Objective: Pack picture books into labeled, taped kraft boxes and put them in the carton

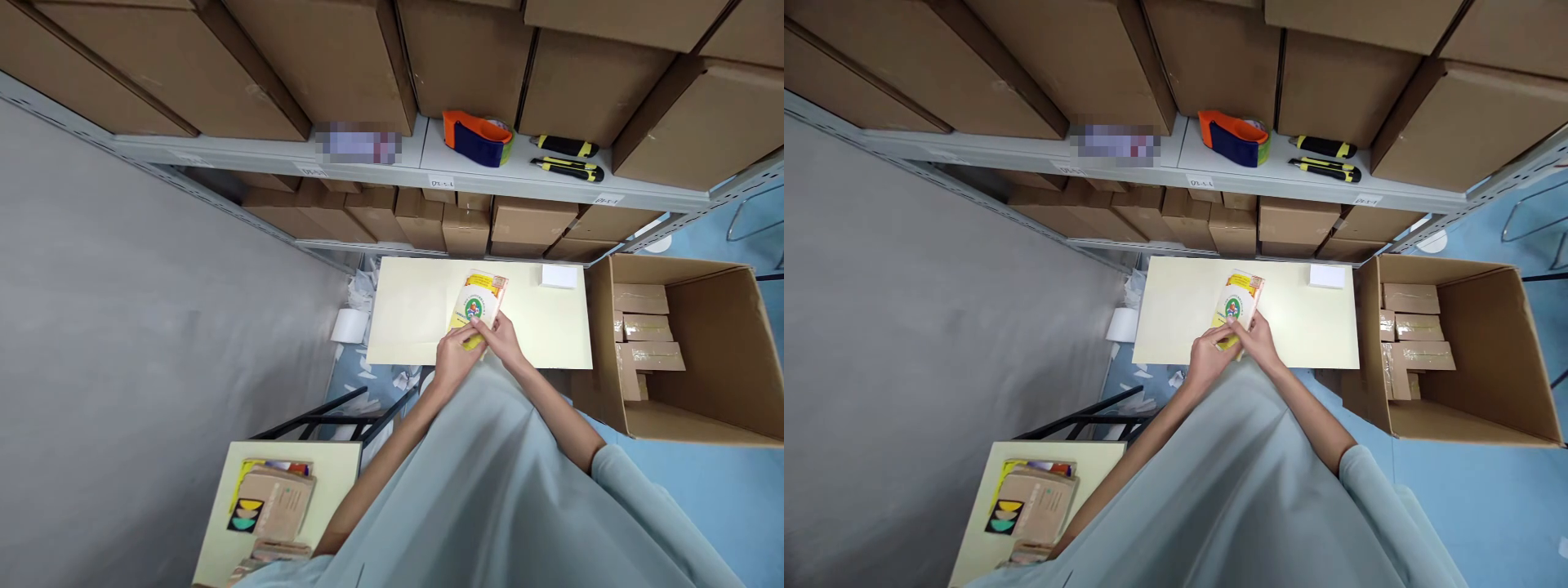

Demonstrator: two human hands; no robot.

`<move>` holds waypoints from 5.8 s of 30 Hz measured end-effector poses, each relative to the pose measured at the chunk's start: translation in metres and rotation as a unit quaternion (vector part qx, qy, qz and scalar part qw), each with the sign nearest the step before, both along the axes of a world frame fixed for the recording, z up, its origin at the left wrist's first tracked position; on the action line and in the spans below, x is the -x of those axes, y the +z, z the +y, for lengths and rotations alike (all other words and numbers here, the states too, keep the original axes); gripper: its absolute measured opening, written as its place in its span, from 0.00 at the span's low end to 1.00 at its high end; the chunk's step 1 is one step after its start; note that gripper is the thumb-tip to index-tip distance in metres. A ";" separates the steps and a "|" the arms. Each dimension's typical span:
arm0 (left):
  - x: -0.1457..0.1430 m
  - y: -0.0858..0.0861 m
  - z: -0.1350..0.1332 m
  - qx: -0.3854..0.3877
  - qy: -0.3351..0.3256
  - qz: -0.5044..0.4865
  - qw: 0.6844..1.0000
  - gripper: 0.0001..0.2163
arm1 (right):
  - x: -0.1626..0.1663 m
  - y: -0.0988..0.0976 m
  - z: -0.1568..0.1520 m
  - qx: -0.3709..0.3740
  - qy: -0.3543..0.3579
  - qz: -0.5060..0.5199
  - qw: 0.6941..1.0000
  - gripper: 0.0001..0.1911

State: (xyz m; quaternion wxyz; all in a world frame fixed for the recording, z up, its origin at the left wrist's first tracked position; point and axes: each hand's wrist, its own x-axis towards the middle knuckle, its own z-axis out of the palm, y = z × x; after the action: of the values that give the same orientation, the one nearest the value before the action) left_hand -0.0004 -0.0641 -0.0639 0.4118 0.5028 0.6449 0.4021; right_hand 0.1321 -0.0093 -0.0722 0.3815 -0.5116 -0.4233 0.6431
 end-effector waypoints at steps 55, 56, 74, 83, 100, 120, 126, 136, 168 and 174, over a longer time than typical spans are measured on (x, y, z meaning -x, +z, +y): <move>0.026 0.012 0.012 -0.038 0.079 -0.045 0.995 0.30 | -0.062 0.014 0.009 0.021 0.049 0.014 0.998 0.35; 0.035 0.007 0.015 -0.008 0.081 -0.080 0.993 0.32 | -0.065 0.016 0.009 0.030 0.063 0.020 0.997 0.35; 0.061 -0.019 0.022 0.122 0.005 -0.239 0.963 0.27 | -0.070 0.007 0.016 0.043 0.098 0.033 0.994 0.33; 0.060 -0.008 0.022 0.009 0.059 -0.137 0.989 0.11 | -0.068 0.002 0.019 -0.133 0.089 -0.135 0.978 0.19; 0.070 -0.003 0.005 -0.068 0.084 -0.051 0.993 0.07 | -0.067 0.001 0.001 -0.221 0.094 -0.168 0.956 0.18; 0.126 -0.051 -0.011 0.073 0.165 -0.148 0.972 0.21 | 0.004 -0.046 0.015 0.048 0.103 -0.055 0.992 0.42; 0.187 -0.082 -0.008 0.086 0.186 -0.110 0.973 0.18 | 0.073 -0.081 0.033 0.066 0.140 -0.056 0.986 0.38; 0.289 -0.151 0.059 0.123 0.173 -0.090 0.973 0.25 | 0.189 -0.139 0.087 0.124 0.082 -0.118 0.982 0.29; 0.299 -0.210 -0.016 0.247 0.223 0.122 0.935 0.06 | 0.155 -0.150 0.032 0.164 0.162 -0.547 0.805 0.07; 0.296 -0.178 -0.027 0.205 0.237 0.144 0.939 0.03 | 0.143 -0.127 0.029 0.127 0.225 -0.488 0.834 0.04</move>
State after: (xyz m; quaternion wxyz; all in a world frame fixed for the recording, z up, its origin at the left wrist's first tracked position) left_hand -0.2960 -0.0914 -0.2420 0.3010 0.2930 0.8663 0.2703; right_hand -0.0112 0.0197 -0.1996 -0.0978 -0.6933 -0.5729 0.4262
